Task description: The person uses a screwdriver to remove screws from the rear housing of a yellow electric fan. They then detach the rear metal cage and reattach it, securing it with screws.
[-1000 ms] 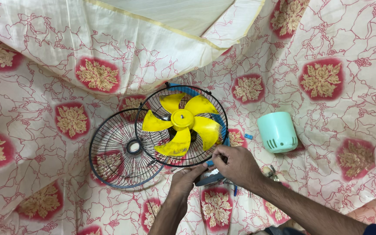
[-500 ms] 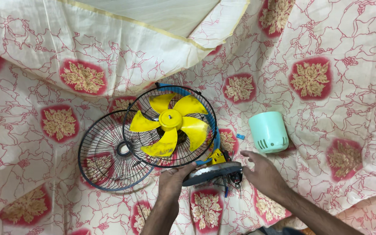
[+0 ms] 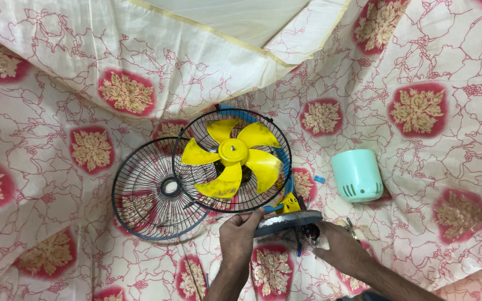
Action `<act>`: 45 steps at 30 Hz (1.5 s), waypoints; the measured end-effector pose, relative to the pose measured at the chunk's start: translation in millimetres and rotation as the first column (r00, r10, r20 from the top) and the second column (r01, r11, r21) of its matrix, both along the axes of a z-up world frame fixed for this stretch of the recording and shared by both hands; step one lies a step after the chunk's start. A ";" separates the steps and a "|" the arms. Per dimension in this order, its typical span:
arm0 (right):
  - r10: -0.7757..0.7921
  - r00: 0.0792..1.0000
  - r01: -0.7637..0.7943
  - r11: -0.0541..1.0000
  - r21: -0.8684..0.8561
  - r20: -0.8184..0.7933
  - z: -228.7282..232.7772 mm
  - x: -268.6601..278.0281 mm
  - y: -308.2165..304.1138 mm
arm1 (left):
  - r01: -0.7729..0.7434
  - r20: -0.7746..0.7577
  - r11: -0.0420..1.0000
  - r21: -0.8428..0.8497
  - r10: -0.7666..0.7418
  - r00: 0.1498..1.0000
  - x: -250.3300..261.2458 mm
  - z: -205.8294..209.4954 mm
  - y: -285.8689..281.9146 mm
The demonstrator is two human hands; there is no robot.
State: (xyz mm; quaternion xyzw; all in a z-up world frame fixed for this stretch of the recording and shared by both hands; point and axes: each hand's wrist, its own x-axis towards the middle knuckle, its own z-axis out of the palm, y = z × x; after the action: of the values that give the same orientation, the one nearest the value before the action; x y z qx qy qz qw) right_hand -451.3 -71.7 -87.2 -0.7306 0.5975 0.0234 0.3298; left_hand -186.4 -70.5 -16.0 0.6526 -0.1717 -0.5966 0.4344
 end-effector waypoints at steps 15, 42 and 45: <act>0.019 0.999 -0.027 0.985 -0.169 -0.044 -15.4 10.0 8.1 | 0.122 -0.001 0.992 0.013 -0.122 0.993 12.9 5.4 -3.5; -0.339 0.823 0.339 0.937 0.085 0.456 40.4 17.4 -131.9 | 0.072 -0.023 0.997 0.015 -0.071 0.997 4.7 -11.0 2.5; -0.416 0.662 0.315 0.909 0.273 0.623 75.8 38.3 -103.7 | 0.098 -0.054 0.995 0.023 -0.096 0.994 12.4 -11.4 -4.8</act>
State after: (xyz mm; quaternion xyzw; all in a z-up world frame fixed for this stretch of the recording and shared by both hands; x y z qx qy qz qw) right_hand -413.0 -175.4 -11.3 -0.5289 0.5700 -0.2644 0.5705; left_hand -174.0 -75.3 -27.4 0.6331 -0.1840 -0.6361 0.4009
